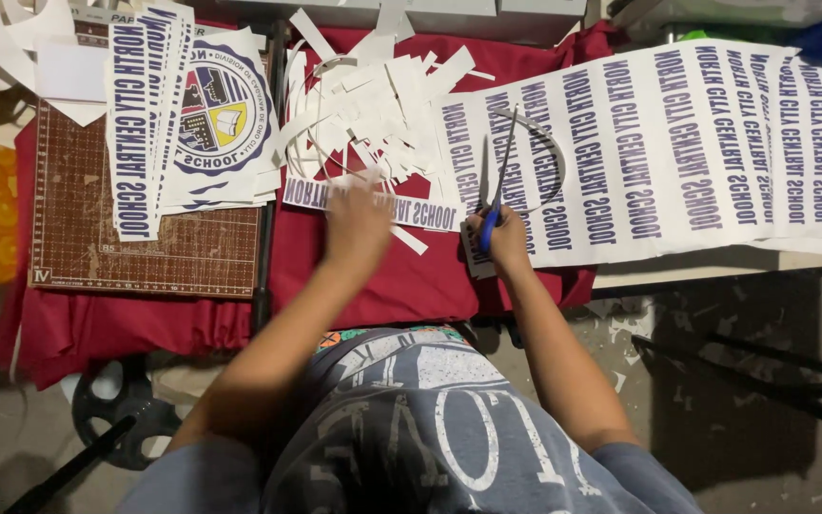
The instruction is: Cutting individual printed school labels from a large sheet using scissors.
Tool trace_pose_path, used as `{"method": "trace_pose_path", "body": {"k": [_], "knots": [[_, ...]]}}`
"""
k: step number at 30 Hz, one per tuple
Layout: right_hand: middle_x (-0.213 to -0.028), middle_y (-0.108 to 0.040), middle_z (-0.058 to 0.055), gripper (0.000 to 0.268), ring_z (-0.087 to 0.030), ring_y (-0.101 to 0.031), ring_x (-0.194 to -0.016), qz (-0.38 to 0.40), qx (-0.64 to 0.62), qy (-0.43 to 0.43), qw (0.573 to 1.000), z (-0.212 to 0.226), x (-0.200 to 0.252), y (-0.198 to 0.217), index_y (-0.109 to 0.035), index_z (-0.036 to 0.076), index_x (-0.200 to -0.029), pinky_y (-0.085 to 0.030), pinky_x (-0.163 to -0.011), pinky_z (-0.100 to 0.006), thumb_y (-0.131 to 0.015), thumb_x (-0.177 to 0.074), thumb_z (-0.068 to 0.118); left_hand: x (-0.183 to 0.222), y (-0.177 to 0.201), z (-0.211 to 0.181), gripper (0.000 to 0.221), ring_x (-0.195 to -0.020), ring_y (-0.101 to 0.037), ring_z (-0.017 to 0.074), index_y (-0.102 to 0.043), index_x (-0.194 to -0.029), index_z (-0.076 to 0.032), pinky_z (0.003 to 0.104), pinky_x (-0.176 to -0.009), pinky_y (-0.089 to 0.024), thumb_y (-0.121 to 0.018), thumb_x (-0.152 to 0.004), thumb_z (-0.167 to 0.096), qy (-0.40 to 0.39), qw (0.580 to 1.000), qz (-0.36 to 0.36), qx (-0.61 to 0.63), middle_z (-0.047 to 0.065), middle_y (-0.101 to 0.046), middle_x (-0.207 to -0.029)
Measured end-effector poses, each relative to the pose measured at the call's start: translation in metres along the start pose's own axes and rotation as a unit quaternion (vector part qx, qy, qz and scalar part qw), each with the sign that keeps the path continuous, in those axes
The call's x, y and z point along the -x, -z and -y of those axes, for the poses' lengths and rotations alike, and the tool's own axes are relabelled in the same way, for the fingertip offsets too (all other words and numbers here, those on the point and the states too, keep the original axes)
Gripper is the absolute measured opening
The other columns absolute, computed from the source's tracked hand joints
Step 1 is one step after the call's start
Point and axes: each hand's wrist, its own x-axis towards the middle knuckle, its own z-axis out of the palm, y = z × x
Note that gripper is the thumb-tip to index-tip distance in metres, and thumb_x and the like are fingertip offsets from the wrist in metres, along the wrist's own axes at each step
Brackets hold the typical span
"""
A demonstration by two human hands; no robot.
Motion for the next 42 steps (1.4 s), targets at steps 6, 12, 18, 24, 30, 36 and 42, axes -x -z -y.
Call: {"method": "trace_pose_path", "body": {"k": [6, 12, 18, 24, 30, 36, 42], "knots": [[-0.069, -0.067, -0.004, 0.018, -0.01, -0.061, -0.058, -0.06, 0.133, 0.062, 0.987, 0.006, 0.004, -0.007, -0.068, 0.001, -0.088, -0.049, -0.052, -0.026, -0.082, -0.086, 0.014, 0.044, -0.075, 0.033, 0.035, -0.131, -0.05, 0.0462, -0.071, -0.119, -0.003, 0.056, -0.108, -0.043, -0.067, -0.088, -0.019, -0.385, 0.891, 0.062, -0.234, 0.023, -0.056, -0.142], [-0.068, -0.066, -0.004, 0.017, -0.011, -0.06, -0.056, -0.041, 0.106, 0.005, 0.994, 0.0, -0.002, -0.016, -0.068, 0.0, -0.087, -0.048, -0.05, -0.027, -0.079, -0.087, 0.013, 0.053, -0.061, 0.017, 0.046, -0.128, -0.048, 0.0472, -0.07, -0.12, -0.002, 0.057, -0.104, -0.043, -0.075, -0.078, -0.021, -0.42, 0.876, 0.039, -0.235, 0.024, -0.055, -0.139], [-0.067, -0.063, -0.005, 0.016, -0.014, -0.058, -0.052, 0.036, -0.044, -0.013, 0.998, 0.02, 0.009, -0.019, -0.061, 0.001, -0.093, -0.047, -0.048, -0.027, -0.075, -0.088, 0.007, 0.06, -0.086, 0.029, 0.032, -0.108, -0.063, 0.031, -0.07, -0.11, -0.003, 0.044, -0.092, -0.053, -0.076, -0.089, -0.026, -0.271, 0.949, 0.156, -0.045, 0.015, -0.066, -0.117], [-0.073, -0.065, -0.005, 0.016, -0.014, -0.061, -0.058, 0.051, -0.115, -0.035, 0.991, 0.042, 0.021, -0.01, -0.062, 0.001, -0.094, -0.051, -0.054, -0.026, -0.074, -0.085, 0.003, 0.037, -0.109, 0.024, 0.028, -0.086, -0.067, 0.0154, -0.068, -0.107, -0.009, 0.03, -0.074, -0.055, -0.067, -0.094, -0.034, 0.242, 0.733, 0.355, 0.527, 0.004, -0.071, -0.096], [-0.074, -0.062, -0.004, 0.021, -0.014, -0.06, -0.06, 0.066, -0.074, -0.005, 0.995, 0.046, 0.05, 0.007, -0.062, 0.001, -0.097, -0.051, -0.056, -0.027, -0.074, -0.092, 0.017, 0.004, -0.147, 0.017, 0.022, -0.079, -0.06, 0.0145, -0.066, -0.106, -0.003, 0.028, -0.067, -0.048, -0.078, -0.098, -0.02, 0.238, 0.639, 0.273, 0.679, 0.004, -0.066, -0.093], [-0.093, -0.063, -0.002, 0.049, -0.012, -0.06, -0.085, 0.221, 0.078, 0.039, 0.971, -0.008, 0.095, 0.021, -0.06, 0.006, -0.114, -0.051, -0.074, -0.025, -0.066, -0.096, 0.05, -0.008, -0.102, -0.048, 0.023, -0.085, -0.066, 0.0175, -0.065, -0.107, -0.003, 0.031, -0.077, -0.055, -0.075, -0.089, -0.013, 0.253, 0.641, 0.165, 0.706, 0.006, -0.07, -0.098], [-0.1, -0.063, -0.003, 0.064, -0.014, -0.06, -0.091, 0.281, 0.075, 0.008, 0.957, -0.014, 0.1, 0.015, -0.057, 0.006, -0.116, -0.05, -0.079, -0.029, -0.064, -0.089, 0.063, 0.003, -0.107, -0.057, 0.03, -0.095, -0.068, 0.0226, -0.064, -0.117, 0.002, 0.037, -0.086, -0.057, -0.073, -0.091, -0.01, 0.217, 0.646, 0.156, 0.715, 0.011, -0.071, -0.107]]}}
